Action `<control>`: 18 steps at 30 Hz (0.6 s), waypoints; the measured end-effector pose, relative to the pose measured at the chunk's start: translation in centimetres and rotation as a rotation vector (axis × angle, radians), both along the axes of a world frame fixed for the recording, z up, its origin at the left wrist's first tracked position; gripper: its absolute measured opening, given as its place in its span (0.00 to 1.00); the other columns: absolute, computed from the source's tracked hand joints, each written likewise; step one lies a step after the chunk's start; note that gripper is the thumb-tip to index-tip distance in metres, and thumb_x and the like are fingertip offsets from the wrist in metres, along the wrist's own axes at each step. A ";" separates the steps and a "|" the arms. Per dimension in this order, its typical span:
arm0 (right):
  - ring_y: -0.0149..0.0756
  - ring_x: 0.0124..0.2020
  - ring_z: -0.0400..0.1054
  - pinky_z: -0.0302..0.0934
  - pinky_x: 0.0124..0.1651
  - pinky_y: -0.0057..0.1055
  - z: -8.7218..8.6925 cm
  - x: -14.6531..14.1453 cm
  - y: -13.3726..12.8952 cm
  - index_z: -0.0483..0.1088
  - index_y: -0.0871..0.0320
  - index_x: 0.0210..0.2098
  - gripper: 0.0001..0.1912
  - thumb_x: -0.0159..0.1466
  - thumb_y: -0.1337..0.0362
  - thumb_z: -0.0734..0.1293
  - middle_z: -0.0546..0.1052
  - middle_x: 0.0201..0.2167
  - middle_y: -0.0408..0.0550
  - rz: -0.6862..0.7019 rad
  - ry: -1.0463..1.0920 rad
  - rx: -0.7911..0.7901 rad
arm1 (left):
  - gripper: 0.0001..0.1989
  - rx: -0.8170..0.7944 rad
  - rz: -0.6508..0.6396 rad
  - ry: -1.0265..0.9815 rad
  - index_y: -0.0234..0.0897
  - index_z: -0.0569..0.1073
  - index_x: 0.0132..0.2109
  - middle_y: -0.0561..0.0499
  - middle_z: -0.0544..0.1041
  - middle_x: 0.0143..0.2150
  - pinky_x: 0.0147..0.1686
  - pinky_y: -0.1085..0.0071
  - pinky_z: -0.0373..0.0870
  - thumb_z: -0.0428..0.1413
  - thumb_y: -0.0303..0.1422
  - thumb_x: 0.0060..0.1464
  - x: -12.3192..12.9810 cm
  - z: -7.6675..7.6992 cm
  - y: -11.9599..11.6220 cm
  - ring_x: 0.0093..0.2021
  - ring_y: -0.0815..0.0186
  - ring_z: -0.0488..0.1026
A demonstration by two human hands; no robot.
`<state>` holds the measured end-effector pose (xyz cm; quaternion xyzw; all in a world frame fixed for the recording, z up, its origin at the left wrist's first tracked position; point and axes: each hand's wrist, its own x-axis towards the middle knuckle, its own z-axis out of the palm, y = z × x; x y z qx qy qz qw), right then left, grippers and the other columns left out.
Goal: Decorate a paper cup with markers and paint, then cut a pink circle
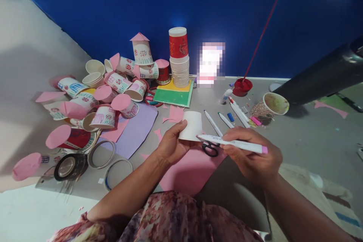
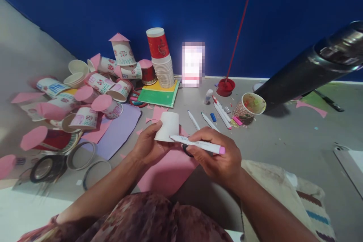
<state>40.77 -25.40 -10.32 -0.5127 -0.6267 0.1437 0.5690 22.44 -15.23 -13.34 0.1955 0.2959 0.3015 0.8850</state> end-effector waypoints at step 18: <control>0.35 0.30 0.77 0.69 0.31 0.29 0.3 0.1 0.3 0.77 0.57 0.41 0.05 0.66 0.70 0.71 0.82 0.30 0.48 0.140 -0.090 0.047 | 0.20 0.059 0.055 0.037 0.32 0.77 0.47 0.42 0.83 0.41 0.48 0.53 0.79 0.68 0.38 0.50 0.2 -0.2 -0.3 0.46 0.48 0.82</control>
